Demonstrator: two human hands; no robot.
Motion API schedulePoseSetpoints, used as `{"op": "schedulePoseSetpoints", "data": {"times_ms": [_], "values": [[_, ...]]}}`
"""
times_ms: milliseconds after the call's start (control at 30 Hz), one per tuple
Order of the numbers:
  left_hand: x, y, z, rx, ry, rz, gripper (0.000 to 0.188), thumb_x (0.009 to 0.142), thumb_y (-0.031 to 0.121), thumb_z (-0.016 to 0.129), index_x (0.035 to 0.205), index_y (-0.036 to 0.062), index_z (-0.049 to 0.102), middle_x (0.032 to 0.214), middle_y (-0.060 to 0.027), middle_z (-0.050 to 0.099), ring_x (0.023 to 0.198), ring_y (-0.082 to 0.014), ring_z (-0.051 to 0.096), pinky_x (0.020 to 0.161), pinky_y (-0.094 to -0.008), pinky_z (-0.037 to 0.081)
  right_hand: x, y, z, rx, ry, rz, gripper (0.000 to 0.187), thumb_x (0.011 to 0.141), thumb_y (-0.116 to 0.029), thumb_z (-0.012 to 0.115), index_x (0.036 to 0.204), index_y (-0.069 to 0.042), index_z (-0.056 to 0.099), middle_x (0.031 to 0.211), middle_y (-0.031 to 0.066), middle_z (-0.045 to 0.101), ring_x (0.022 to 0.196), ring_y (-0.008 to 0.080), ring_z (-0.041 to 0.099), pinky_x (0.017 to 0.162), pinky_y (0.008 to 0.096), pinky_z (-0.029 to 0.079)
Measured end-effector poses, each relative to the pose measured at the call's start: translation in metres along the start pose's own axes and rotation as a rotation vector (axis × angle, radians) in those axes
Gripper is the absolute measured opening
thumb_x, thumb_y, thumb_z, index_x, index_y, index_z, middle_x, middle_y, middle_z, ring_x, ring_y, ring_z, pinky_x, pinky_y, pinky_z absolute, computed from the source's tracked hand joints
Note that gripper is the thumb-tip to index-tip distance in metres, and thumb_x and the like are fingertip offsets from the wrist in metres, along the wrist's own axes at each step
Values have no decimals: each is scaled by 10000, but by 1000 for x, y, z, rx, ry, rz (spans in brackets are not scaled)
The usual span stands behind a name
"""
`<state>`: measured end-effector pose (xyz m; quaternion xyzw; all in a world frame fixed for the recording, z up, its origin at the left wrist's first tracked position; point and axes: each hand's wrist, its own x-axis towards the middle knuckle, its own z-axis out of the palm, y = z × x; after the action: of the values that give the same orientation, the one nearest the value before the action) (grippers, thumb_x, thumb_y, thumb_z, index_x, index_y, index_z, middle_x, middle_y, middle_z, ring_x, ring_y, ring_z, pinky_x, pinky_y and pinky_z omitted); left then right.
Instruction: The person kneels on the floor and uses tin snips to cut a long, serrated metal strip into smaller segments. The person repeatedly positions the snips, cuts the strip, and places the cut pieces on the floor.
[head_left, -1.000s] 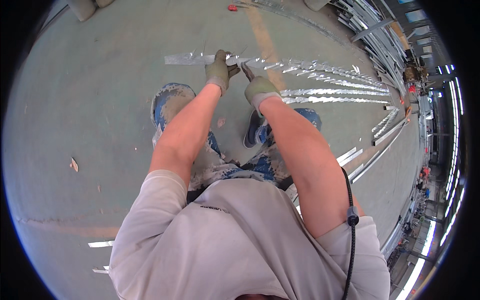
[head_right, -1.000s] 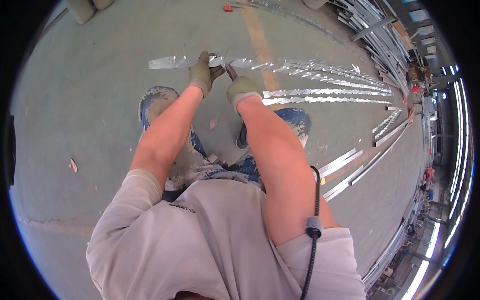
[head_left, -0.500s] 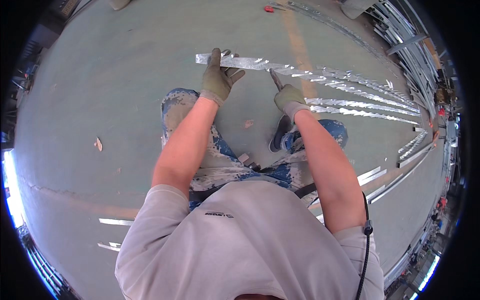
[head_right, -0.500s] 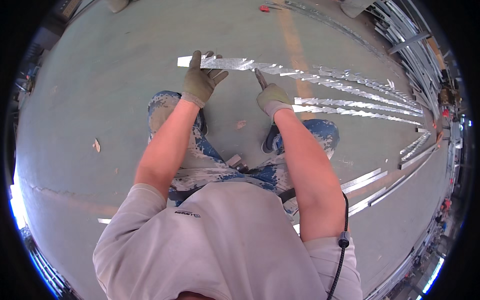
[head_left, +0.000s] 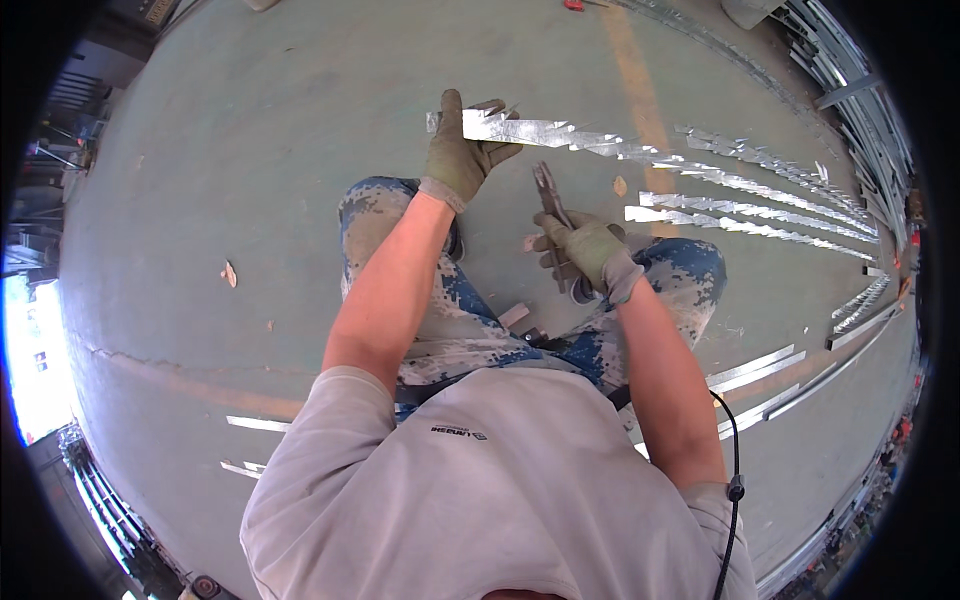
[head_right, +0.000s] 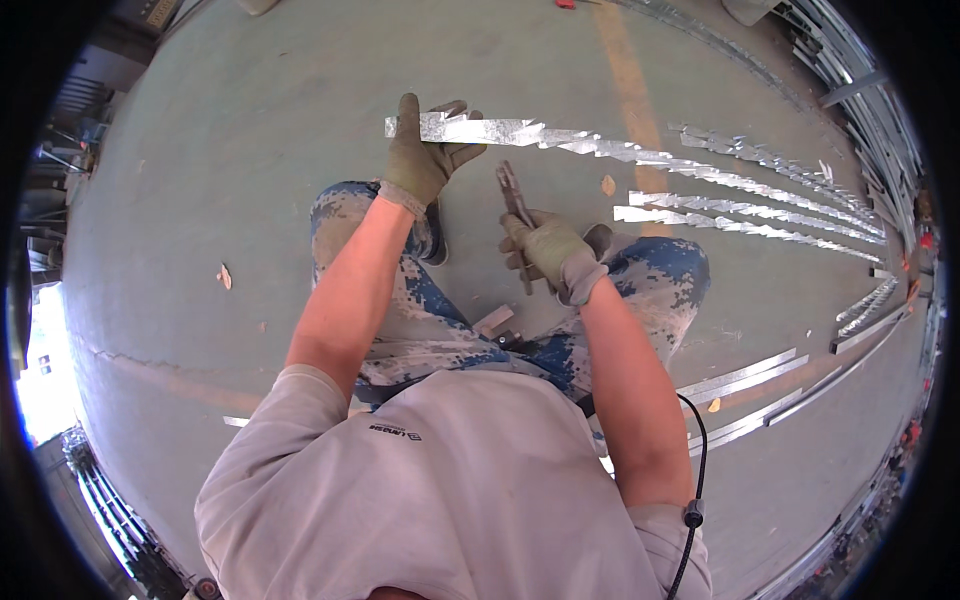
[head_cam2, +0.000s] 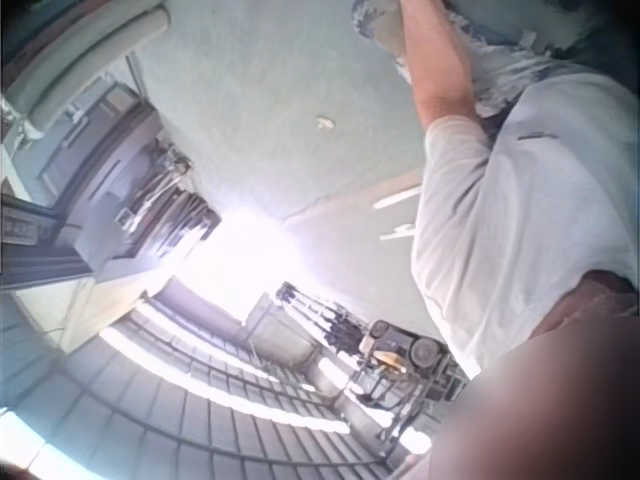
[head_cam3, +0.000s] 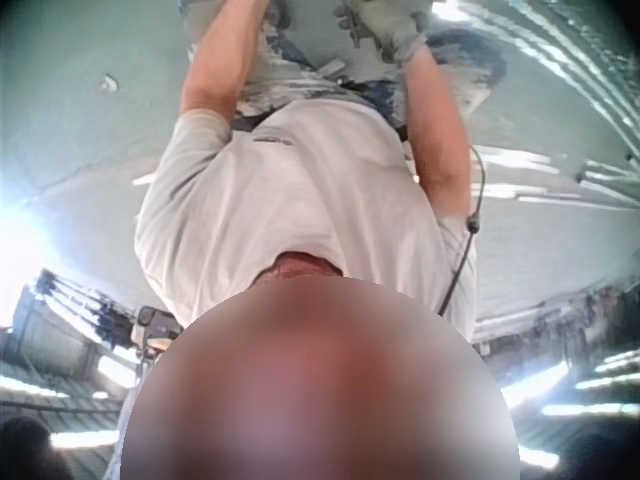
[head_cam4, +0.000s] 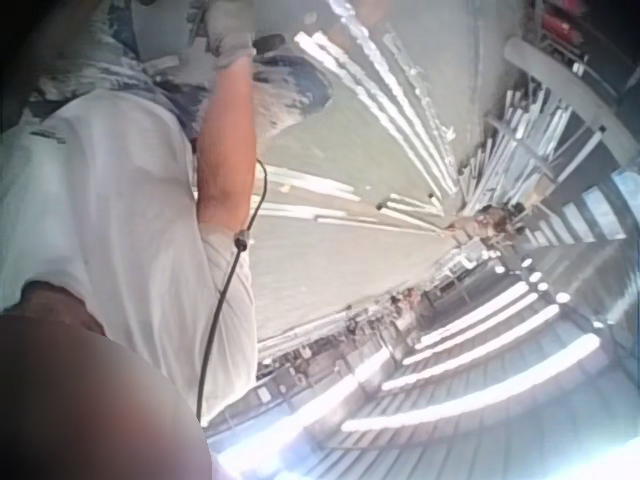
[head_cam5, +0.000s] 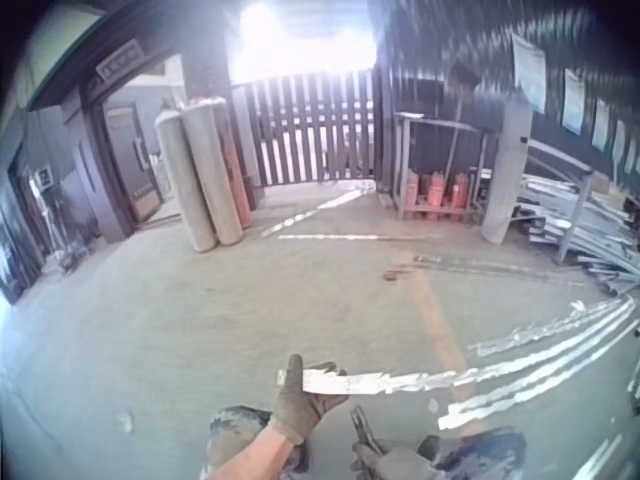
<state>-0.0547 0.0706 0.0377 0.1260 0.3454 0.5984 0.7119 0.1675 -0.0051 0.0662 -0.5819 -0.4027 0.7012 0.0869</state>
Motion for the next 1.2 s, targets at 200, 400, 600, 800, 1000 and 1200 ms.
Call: {"op": "schedulePoseSetpoints", "data": {"times_ms": [200, 400, 600, 800, 1000, 1200], "values": [[-4, 1, -4, -15, -26, 38, 820, 1047, 656, 323, 1246, -99, 573, 1211, -248, 638, 1188, -357, 640, 987, -560, 575, 9, -21, 30, -12, -87, -83, 517, 1037, -459, 565, 1335, -37, 568, 1069, 103, 699, 816, 185, 676, 729, 354, 567], [-6, -1, 1, -29, 0, 47, 839, 1041, 661, 338, 1247, -121, 563, 1233, -279, 620, 1229, -381, 604, 988, -575, 571, 20, -27, 36, -39, -92, -98, 512, 1038, -451, 571, 1380, -71, 581, 1086, 107, 694, 896, 194, 681, 780, 369, 576], [-3, -4, -2, -35, -23, 60, 846, 1041, 653, 351, 1253, -142, 549, 1255, -306, 595, 1233, -398, 594, 977, -588, 567, 30, -23, 38, 55, -114, -102, 454, 1062, -415, 544, 1312, -42, 609, 946, 91, 678, 755, 171, 653, 694, 341, 566], [-6, -4, 2, -60, -24, 54, 880, 1036, 664, 323, 1295, -159, 494, 1301, -325, 547, 1258, -420, 565, 996, -610, 540, 29, -21, 45, 164, -126, -115, 445, 1065, -408, 541, 1283, -27, 616, 895, 70, 659, 700, 144, 619, 637, 314, 540], [-8, 4, 4, -148, -99, 16, 985, 992, 739, 306, 1349, -170, 436, 1330, -328, 517, 1286, -453, 529, 1050, -639, 481, 33, -19, 54, 86, 35, -102, 438, 1037, -416, 585, 1240, -30, 623, 855, 48, 638, 644, 111, 566, 574, 278, 477], [-8, 4, 3, -156, -85, 0, 992, 966, 762, 368, 1348, -147, 477, 1354, -336, 525, 1303, -459, 519, 1093, -631, 441, 44, -8, 61, -88, 234, -258, 398, 1024, -398, 570, 1042, -19, 689, 848, 173, 705, 763, 322, 671, 760, 418, 521]]}}
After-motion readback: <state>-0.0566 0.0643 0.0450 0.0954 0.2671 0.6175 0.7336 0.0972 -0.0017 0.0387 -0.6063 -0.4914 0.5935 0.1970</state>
